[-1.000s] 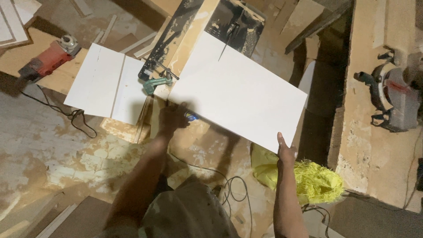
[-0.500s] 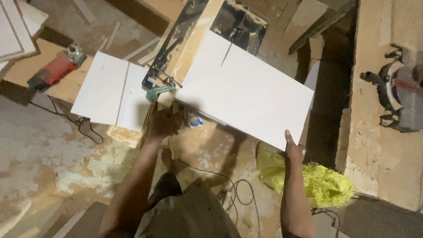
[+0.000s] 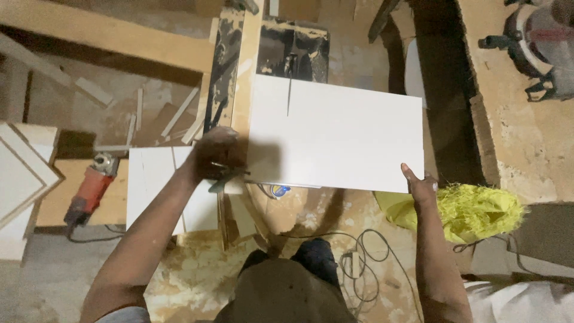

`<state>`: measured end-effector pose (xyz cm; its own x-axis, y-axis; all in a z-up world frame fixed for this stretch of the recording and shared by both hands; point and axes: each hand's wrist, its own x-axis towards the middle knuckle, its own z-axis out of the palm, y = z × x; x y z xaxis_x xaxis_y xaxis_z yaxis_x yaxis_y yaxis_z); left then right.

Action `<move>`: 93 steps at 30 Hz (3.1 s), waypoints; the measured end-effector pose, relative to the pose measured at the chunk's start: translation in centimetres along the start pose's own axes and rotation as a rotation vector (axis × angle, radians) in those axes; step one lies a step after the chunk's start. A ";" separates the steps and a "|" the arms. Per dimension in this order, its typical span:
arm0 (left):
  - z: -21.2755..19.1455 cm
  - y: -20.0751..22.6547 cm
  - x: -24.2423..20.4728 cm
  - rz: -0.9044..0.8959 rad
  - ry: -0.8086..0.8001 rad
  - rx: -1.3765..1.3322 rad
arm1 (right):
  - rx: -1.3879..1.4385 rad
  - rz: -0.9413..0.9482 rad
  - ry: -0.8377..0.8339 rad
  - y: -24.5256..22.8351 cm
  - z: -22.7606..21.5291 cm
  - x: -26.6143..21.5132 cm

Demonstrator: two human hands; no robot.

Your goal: Cutting white laminated boards to specific dimensions using a table saw in a workshop environment.

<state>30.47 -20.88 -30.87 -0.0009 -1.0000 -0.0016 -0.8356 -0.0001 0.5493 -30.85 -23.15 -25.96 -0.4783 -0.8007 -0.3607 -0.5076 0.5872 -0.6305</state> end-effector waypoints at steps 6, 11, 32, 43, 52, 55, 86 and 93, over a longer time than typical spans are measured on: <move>-3.8 3.5 4.5 1.089 -0.023 0.151 | -0.019 0.005 -0.030 -0.6 -0.4 -0.4; 0.8 1.4 5.0 0.937 -0.242 0.374 | 0.013 0.066 -0.036 -2.5 -1.1 -3.1; -4.0 6.1 3.6 0.467 -0.512 0.542 | -0.002 -0.079 0.064 -0.6 0.7 6.9; -7.5 8.1 4.9 0.383 -0.482 0.482 | -0.034 -0.103 0.023 -3.5 0.7 9.4; -6.8 6.7 7.5 0.405 -0.375 0.488 | -0.043 -0.092 0.015 -4.6 1.0 12.8; -6.6 6.2 8.5 0.475 -0.265 0.524 | -0.014 -0.097 -0.002 -5.3 1.4 13.9; -1.5 3.5 28.7 0.360 -0.221 0.677 | -0.163 0.020 0.032 -6.4 -8.4 -0.8; -6.2 9.1 29.8 0.255 -0.386 0.707 | 0.216 0.262 -0.010 -3.2 -9.5 -9.6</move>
<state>26.19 -50.65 -20.75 -0.3166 -0.8983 -0.3047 -0.9312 0.3555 -0.0806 -31.41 -16.19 -13.97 -0.5649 -0.6276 -0.5357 -0.2043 0.7354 -0.6461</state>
